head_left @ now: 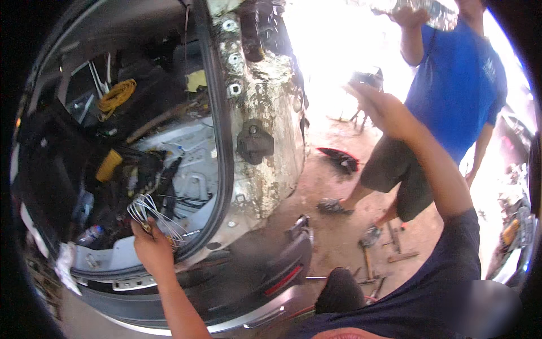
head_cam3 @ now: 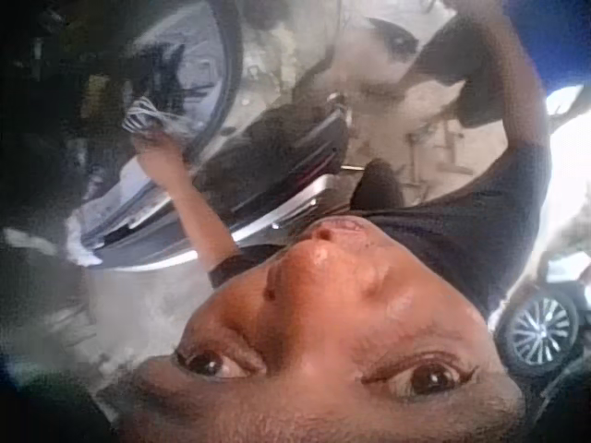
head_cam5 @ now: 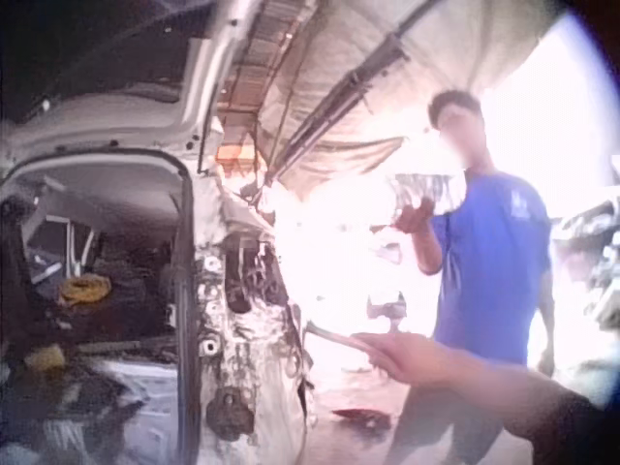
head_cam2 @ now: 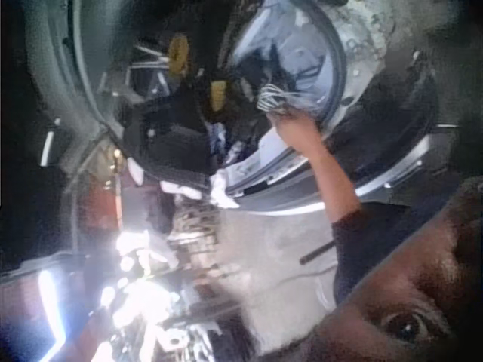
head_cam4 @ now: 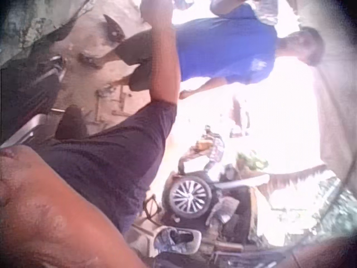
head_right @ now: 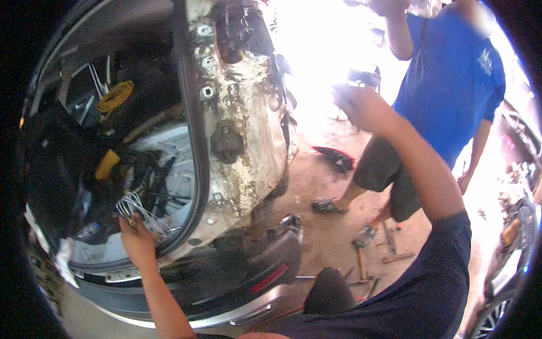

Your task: The person uses a welding torch to heat and weld the rear trunk area of a white car. They hold the torch with both hands, directing the flame at specific points on the metal frame while a coworker assists by holding the trunk lid.

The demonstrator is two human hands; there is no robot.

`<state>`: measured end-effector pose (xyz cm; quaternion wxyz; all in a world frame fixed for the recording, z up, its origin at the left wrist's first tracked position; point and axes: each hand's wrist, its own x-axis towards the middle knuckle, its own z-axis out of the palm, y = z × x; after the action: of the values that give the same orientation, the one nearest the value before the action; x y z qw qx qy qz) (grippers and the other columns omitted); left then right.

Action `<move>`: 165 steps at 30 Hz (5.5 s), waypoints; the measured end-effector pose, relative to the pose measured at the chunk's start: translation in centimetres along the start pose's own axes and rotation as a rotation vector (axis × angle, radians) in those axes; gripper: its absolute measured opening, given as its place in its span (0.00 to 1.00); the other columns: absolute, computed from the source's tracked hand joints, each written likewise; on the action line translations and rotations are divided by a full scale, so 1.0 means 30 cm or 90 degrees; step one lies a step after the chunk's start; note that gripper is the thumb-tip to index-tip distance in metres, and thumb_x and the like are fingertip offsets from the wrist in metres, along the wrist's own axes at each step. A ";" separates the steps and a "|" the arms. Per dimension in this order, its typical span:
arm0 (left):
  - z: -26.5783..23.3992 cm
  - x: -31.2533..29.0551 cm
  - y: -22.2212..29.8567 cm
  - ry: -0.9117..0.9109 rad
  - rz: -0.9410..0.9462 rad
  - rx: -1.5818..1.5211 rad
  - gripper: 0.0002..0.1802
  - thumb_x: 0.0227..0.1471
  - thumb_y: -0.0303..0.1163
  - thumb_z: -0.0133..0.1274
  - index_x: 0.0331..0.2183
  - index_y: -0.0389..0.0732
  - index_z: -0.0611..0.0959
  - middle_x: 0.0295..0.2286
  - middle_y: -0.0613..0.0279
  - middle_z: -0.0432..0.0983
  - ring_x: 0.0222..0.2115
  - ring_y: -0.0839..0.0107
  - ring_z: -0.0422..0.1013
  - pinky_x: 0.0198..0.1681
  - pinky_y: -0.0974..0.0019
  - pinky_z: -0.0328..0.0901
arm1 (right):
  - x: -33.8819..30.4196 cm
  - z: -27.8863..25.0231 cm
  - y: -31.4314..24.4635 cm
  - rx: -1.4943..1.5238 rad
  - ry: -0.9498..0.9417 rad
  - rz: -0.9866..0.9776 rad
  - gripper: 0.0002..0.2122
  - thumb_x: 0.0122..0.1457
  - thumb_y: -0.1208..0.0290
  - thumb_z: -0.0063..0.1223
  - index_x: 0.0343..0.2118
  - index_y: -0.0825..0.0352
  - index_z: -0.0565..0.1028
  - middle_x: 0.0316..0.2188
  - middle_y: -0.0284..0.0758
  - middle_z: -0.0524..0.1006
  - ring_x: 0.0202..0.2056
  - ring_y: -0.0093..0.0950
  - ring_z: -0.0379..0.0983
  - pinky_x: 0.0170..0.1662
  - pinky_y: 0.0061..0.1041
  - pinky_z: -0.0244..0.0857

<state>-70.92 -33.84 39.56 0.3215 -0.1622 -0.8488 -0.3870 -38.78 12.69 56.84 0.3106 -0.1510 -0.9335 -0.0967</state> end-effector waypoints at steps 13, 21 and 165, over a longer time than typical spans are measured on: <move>-0.035 -0.001 0.024 -0.021 -0.017 -0.057 0.14 0.65 0.37 0.51 0.39 0.33 0.73 0.30 0.34 0.78 0.35 0.33 0.74 0.35 0.40 0.66 | 0.556 -0.296 -0.172 -0.294 -0.143 -0.058 0.23 0.71 0.49 0.44 0.60 0.56 0.75 0.41 0.39 0.84 0.39 0.30 0.79 0.47 0.33 0.73; -0.039 0.016 -0.008 -0.060 -0.013 -0.106 0.13 0.65 0.36 0.51 0.42 0.35 0.74 0.28 0.38 0.79 0.34 0.36 0.76 0.33 0.40 0.67 | 0.603 -0.344 -0.261 -0.350 -0.243 -0.086 0.20 0.67 0.68 0.47 0.62 0.55 0.73 0.52 0.41 0.80 0.50 0.40 0.78 0.56 0.38 0.69; 0.025 0.002 0.055 0.006 0.072 0.110 0.24 0.63 0.38 0.52 0.44 0.21 0.78 0.35 0.28 0.79 0.37 0.33 0.75 0.40 0.42 0.66 | -2.040 1.214 -0.311 0.195 -0.617 0.897 0.15 0.52 0.67 0.64 0.42 0.67 0.82 0.44 0.46 0.83 0.47 0.45 0.81 0.50 0.43 0.75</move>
<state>-70.43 -32.20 40.13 0.3595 -0.1797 -0.8670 -0.2947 -15.44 0.36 -9.96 -0.1165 -0.6747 -0.6548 0.3201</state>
